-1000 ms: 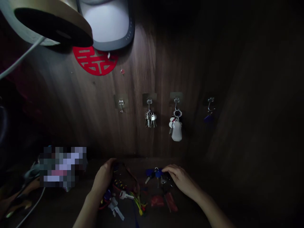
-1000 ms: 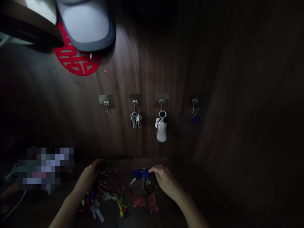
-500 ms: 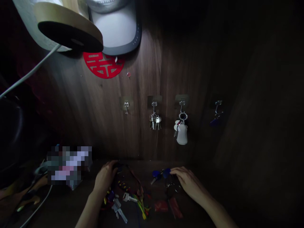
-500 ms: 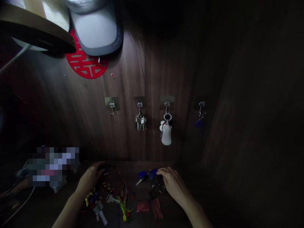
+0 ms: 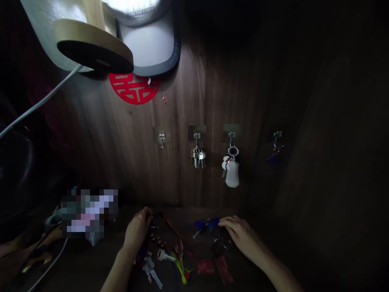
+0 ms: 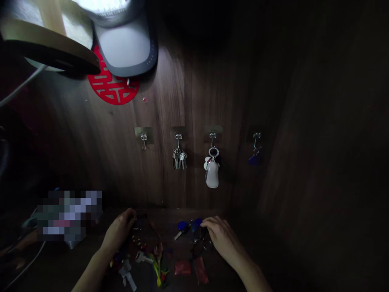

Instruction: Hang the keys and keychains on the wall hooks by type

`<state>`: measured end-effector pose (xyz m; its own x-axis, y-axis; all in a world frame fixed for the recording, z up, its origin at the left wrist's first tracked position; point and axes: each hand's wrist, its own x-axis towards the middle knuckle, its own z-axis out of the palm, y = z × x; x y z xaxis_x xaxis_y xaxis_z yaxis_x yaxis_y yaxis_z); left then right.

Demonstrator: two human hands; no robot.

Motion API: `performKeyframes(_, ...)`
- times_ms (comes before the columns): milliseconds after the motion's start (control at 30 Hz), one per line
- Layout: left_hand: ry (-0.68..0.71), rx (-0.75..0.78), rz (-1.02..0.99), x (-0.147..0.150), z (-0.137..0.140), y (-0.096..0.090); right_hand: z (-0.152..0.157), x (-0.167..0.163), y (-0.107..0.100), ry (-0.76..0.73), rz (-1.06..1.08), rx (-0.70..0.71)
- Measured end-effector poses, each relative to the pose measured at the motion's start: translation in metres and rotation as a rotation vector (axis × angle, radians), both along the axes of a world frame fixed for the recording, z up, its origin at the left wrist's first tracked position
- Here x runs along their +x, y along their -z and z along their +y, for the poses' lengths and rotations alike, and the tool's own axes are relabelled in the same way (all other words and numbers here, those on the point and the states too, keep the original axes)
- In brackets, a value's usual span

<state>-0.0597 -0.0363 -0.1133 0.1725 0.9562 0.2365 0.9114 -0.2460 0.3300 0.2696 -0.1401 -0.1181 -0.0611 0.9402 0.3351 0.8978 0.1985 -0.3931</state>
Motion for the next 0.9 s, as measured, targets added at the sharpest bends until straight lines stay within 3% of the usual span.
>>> performKeyframes(100, 0.029, 0.131, -0.134, 0.002, 0.001, -0.002, -0.001, 0.000, -0.004, -0.012, -0.014, 0.037)
performKeyframes(200, 0.055, 0.154, -0.487, 0.008, 0.003, -0.008, -0.002, 0.000, -0.008, -0.014, -0.013, 0.082)
performKeyframes(333, 0.086, -0.074, -0.991, 0.024, -0.002, -0.018, -0.003, -0.002, -0.011, -0.016, -0.013, 0.130)
performKeyframes(467, 0.105, -0.339, -1.321, 0.044, -0.015, -0.025, -0.004, -0.009, -0.012, -0.043, -0.005, 0.185)
performKeyframes(667, 0.204, -0.618, -1.527, 0.073, -0.036, -0.020, -0.010, -0.032, -0.017, -0.108, -0.006, 0.332)
performKeyframes(900, 0.254, -0.757, -1.562, 0.094, -0.057, -0.016, -0.021, -0.059, -0.025, -0.217, -0.063, 0.495)
